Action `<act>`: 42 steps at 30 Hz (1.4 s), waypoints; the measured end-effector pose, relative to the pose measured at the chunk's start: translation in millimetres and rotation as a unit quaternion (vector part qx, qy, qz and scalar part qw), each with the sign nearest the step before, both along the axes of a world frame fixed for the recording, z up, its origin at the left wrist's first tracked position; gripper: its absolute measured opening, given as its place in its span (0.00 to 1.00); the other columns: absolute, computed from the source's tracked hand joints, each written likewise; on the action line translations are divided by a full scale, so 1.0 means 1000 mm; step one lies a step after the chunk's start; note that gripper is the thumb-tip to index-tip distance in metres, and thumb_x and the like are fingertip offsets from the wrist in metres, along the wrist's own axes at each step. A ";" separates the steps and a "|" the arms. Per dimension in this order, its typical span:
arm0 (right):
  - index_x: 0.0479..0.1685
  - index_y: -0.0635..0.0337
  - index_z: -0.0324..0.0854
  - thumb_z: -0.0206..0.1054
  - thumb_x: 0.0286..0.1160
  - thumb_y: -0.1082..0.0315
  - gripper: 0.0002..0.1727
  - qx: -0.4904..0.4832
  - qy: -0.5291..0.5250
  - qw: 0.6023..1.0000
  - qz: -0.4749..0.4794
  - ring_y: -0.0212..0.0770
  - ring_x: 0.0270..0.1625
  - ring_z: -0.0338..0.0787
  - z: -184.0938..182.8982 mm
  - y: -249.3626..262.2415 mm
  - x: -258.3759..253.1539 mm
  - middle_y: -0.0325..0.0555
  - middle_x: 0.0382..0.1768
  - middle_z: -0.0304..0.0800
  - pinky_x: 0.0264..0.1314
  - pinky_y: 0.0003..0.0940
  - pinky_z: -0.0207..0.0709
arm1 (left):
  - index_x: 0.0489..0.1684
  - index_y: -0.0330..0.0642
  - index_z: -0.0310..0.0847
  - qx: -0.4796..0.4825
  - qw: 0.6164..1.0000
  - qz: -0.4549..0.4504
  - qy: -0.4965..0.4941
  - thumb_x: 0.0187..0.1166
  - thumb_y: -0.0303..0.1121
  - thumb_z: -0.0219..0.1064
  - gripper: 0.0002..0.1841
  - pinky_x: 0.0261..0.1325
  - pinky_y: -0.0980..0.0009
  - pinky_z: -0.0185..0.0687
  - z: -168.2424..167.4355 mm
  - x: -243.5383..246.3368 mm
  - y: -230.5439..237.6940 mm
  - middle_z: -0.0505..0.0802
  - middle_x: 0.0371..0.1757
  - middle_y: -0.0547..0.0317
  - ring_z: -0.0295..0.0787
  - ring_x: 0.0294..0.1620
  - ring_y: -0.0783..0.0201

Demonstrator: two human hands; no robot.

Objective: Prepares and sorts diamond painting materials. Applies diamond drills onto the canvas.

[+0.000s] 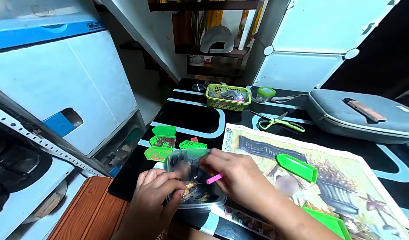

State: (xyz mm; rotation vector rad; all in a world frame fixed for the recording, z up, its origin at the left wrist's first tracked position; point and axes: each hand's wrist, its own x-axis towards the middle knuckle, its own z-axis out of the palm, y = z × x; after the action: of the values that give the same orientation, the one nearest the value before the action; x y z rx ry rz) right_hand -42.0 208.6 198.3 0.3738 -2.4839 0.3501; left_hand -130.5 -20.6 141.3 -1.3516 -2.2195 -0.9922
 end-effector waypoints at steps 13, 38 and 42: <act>0.36 0.50 0.90 0.67 0.70 0.70 0.06 0.079 0.012 0.997 0.023 0.35 0.28 0.86 0.013 -0.002 -0.012 0.35 0.29 0.86 0.22 0.29 0.76 | 0.36 0.71 0.91 0.009 0.999 0.032 -0.007 0.82 0.51 0.62 0.10 0.67 0.61 0.68 0.000 0.005 0.001 0.92 0.57 0.73 0.81 0.64 0.68; 0.38 0.55 0.92 0.66 0.74 0.69 0.08 -0.007 -0.173 0.975 0.142 0.44 0.40 0.93 -0.002 -0.013 -0.024 0.44 0.34 0.93 0.39 0.44 0.84 | 0.40 0.68 0.89 0.098 0.992 0.036 -0.066 0.79 0.52 0.68 0.07 0.66 0.66 0.71 -0.001 0.007 -0.003 0.90 0.57 0.75 0.81 0.64 0.72; 0.49 0.57 0.93 0.59 0.80 0.67 0.15 -0.067 -0.229 0.959 0.152 0.47 0.43 0.94 0.000 -0.008 -0.019 0.47 0.39 0.95 0.43 0.50 0.83 | 0.40 0.69 0.90 0.067 0.995 0.005 -0.072 0.78 0.56 0.69 0.09 0.72 0.64 0.68 0.000 0.012 -0.004 0.89 0.62 0.74 0.77 0.70 0.71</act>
State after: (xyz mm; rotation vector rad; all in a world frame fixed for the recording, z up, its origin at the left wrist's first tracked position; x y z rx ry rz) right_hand -61.0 200.7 198.4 0.6874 -2.8265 0.8073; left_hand -118.9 -24.2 141.5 -1.2454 -2.2145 -1.2472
